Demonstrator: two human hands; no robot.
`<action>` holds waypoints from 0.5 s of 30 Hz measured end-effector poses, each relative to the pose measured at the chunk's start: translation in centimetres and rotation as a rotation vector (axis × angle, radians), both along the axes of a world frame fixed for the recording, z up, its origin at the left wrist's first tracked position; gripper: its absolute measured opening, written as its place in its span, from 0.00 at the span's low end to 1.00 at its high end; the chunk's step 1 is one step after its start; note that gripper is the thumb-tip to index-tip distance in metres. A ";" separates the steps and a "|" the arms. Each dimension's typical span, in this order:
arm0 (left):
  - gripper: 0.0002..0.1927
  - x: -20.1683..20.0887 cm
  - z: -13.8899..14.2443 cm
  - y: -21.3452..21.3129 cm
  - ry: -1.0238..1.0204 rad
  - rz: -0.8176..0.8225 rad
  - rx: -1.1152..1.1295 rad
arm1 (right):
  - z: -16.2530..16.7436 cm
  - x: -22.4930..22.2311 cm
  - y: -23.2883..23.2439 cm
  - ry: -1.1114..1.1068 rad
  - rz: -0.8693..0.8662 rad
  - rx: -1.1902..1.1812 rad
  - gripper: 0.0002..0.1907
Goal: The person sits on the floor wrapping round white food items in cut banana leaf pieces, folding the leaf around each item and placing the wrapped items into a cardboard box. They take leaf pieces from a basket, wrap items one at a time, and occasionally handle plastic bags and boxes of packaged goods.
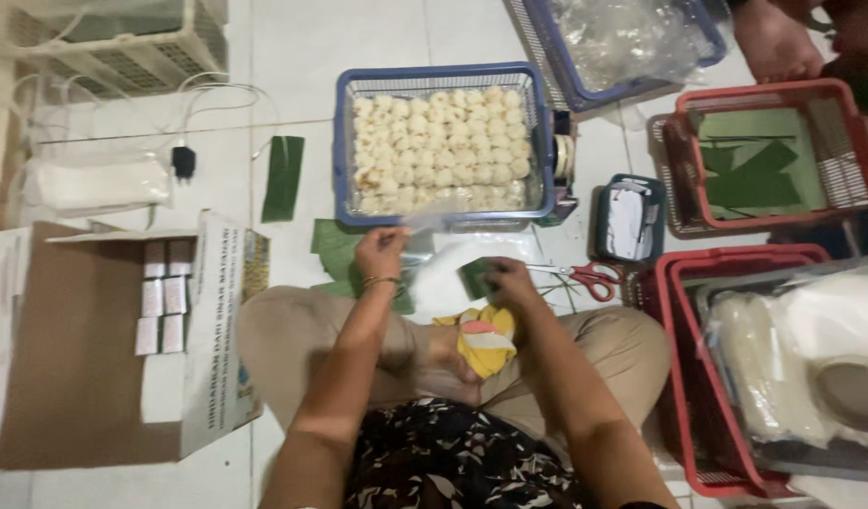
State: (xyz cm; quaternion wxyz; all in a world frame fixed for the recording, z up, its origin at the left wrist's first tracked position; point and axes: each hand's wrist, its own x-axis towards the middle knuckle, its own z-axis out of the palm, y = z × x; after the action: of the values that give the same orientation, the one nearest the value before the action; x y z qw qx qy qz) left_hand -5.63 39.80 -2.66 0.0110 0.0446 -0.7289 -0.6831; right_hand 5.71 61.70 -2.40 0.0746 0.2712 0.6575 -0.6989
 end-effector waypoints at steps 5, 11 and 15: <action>0.11 2.0 -0.4 -4.8 -0.199 0.012 0.088 | 3.9 0.1 -0.2 0.122 -0.196 -0.414 0.23; 0.11 4.0 -1.1 -2.7 -0.242 -0.130 0.248 | 6.4 -0.7 -5.8 0.070 0.100 -0.365 0.24; 0.09 3.2 -0.3 -4.1 -0.281 -0.017 0.460 | 3.3 -1.0 -6.3 -0.039 0.133 -0.091 0.18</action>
State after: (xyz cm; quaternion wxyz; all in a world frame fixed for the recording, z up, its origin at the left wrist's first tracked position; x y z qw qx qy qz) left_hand -2.41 35.71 -3.00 -0.1066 0.1342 -0.5490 -0.8181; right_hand 4.68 55.41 0.90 0.1458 0.2371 0.6401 -0.7161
